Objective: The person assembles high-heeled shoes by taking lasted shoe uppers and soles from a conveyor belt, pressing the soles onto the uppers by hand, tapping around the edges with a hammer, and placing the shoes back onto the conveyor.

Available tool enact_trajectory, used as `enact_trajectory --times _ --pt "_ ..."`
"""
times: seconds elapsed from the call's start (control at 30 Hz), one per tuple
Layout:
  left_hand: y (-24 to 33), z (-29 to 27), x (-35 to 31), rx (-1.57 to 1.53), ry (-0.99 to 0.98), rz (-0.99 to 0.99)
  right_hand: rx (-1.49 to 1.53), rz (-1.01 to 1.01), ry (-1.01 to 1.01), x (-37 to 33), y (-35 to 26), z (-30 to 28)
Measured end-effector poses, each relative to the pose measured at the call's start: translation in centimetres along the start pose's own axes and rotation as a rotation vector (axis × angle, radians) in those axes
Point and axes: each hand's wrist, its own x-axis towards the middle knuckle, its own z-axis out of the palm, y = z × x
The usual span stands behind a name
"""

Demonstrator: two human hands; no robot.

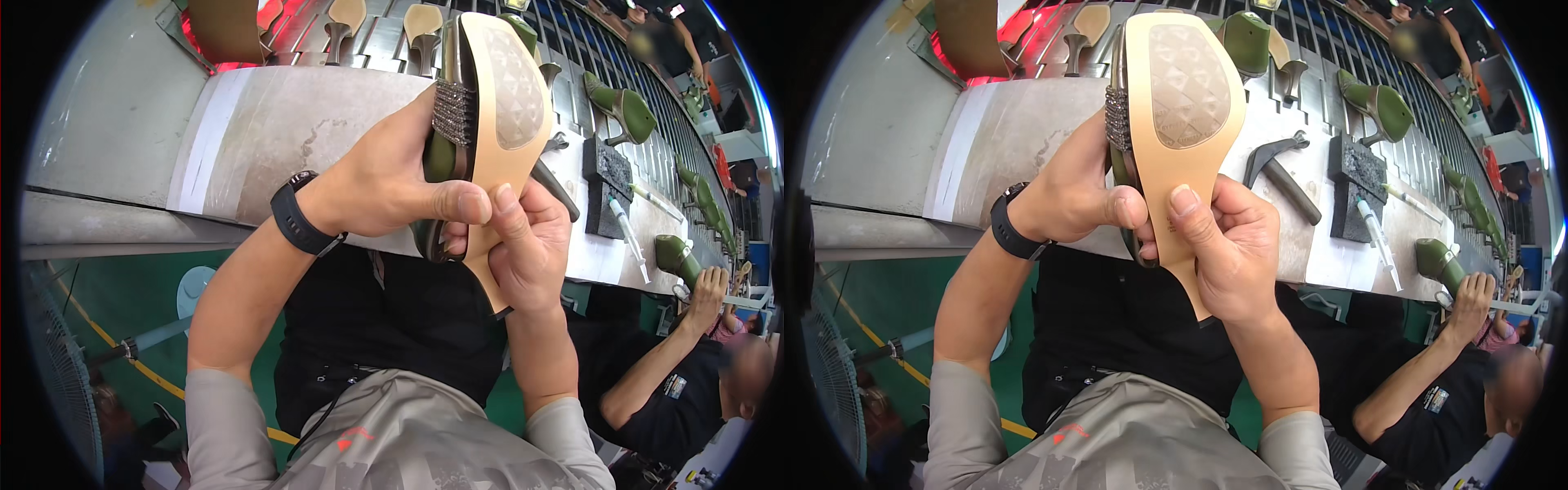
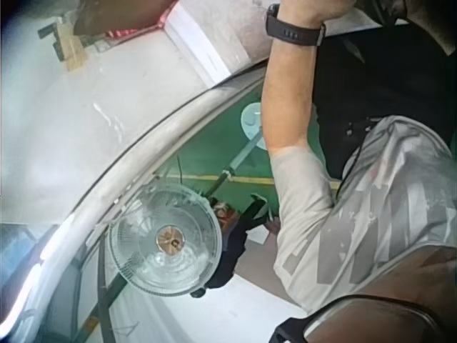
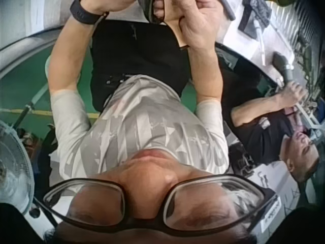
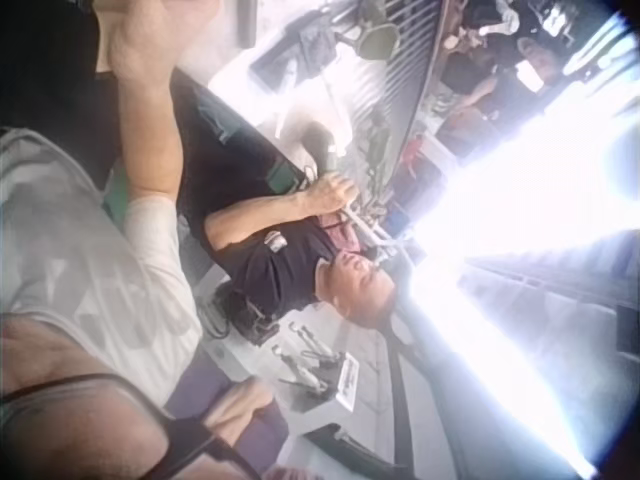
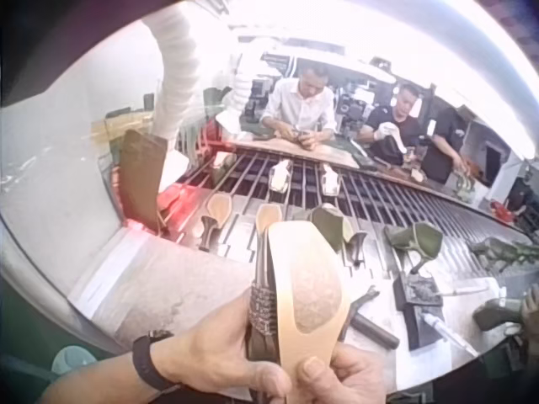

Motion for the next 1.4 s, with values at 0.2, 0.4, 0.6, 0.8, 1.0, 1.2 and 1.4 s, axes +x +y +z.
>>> enact_trajectory --times 0.2,0.4,0.6,0.8,1.0,1.2,1.4 --pt "-0.5 -0.2 0.3 0.050 -0.003 0.085 -0.007 0.024 -0.017 0.0 0.0 0.0" --pt "-0.6 0.0 0.6 0.017 -0.016 0.097 -0.020 0.038 -0.016 0.2 -0.2 -0.6" --pt "0.4 0.5 0.0 0.067 -0.002 0.079 -0.064 0.030 -0.025 0.1 -0.4 -0.5" --pt "0.4 1.2 -1.9 -0.109 0.011 0.051 -0.174 0.081 -0.055 -1.0 -1.1 0.4" --pt "0.7 -1.6 -7.3 0.282 0.050 0.193 -0.757 -0.064 -0.250 -1.7 -3.1 1.8" --pt "-2.6 -0.7 -12.0 0.364 0.098 0.241 -0.869 -0.424 -0.491 -1.7 -0.6 2.3" --pt "-3.8 2.5 -14.1 0.321 0.400 0.174 -0.851 -0.481 -0.471 -2.3 -0.1 2.3"
